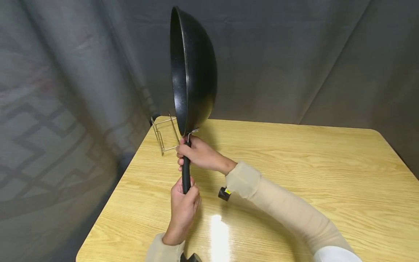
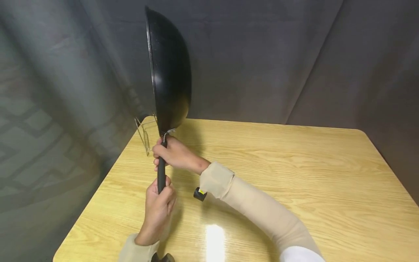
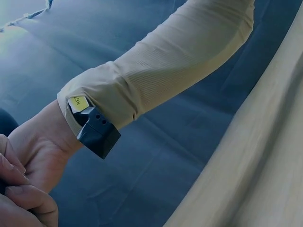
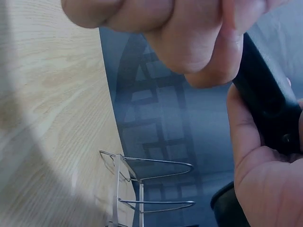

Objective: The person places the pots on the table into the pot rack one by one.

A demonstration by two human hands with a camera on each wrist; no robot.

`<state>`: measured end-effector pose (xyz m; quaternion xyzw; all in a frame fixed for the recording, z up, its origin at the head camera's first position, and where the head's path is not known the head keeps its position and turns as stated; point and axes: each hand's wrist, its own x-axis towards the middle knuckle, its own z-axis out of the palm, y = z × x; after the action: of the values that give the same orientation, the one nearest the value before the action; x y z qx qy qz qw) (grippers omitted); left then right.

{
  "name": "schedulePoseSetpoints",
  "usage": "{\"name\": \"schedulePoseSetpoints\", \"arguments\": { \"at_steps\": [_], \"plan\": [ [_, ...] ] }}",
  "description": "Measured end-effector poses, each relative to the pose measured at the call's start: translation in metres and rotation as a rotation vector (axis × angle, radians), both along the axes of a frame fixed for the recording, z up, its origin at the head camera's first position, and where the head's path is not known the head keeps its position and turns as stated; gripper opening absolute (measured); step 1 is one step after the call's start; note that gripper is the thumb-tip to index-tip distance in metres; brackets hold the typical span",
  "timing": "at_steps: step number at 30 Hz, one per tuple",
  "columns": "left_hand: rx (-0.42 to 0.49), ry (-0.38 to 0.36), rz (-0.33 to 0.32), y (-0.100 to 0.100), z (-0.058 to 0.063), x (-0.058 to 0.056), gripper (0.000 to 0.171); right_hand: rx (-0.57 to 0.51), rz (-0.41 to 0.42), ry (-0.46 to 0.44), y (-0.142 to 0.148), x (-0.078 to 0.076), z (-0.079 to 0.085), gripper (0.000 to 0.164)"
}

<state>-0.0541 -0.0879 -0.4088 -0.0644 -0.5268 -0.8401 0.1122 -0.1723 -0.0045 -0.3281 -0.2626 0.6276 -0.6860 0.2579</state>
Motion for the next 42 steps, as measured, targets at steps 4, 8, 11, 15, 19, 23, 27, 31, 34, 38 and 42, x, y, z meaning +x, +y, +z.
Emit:
{"name": "schedulePoseSetpoints", "arguments": {
  "at_steps": [4, 8, 11, 15, 19, 23, 27, 31, 34, 38, 42],
  "plan": [
    [-0.011, 0.000, 0.064, -0.004, 0.001, -0.003, 0.017, 0.002, 0.024, 0.020, -0.011, -0.003, 0.002, 0.006],
    [-0.002, 0.011, 0.105, -0.009, -0.001, -0.003, 0.019, 0.002, 0.059, 0.020, -0.021, -0.004, 0.001, 0.007],
    [0.005, 0.011, 0.116, -0.010, -0.002, -0.003, 0.020, 0.008, 0.068, 0.019, -0.025, -0.004, 0.000, 0.006],
    [0.009, -0.011, 0.140, -0.010, -0.001, -0.003, 0.017, 0.029, 0.075, 0.029, -0.029, -0.006, 0.001, 0.006],
    [0.025, -0.036, 0.164, -0.013, 0.001, -0.002, 0.016, 0.059, 0.080, 0.050, -0.035, -0.007, 0.003, 0.009],
    [0.033, -0.051, 0.154, -0.014, 0.002, -0.002, 0.015, 0.089, 0.066, 0.066, -0.039, -0.008, 0.004, 0.010],
    [0.054, -0.066, 0.145, -0.016, 0.003, -0.001, 0.014, 0.131, 0.064, 0.093, -0.043, -0.008, 0.003, 0.012],
    [0.084, -0.076, 0.130, -0.017, 0.004, -0.001, 0.012, 0.161, 0.053, 0.118, -0.045, -0.008, 0.001, 0.013],
    [0.109, -0.081, 0.120, -0.018, 0.003, 0.000, 0.013, 0.176, 0.045, 0.124, -0.048, -0.008, 0.000, 0.013],
    [0.135, -0.094, 0.122, -0.021, 0.003, 0.003, 0.015, 0.214, 0.033, 0.137, -0.053, -0.006, -0.001, 0.012],
    [0.148, -0.107, 0.136, -0.023, 0.003, 0.005, 0.016, 0.251, 0.044, 0.163, -0.057, -0.004, 0.000, 0.013]
  ]
}}
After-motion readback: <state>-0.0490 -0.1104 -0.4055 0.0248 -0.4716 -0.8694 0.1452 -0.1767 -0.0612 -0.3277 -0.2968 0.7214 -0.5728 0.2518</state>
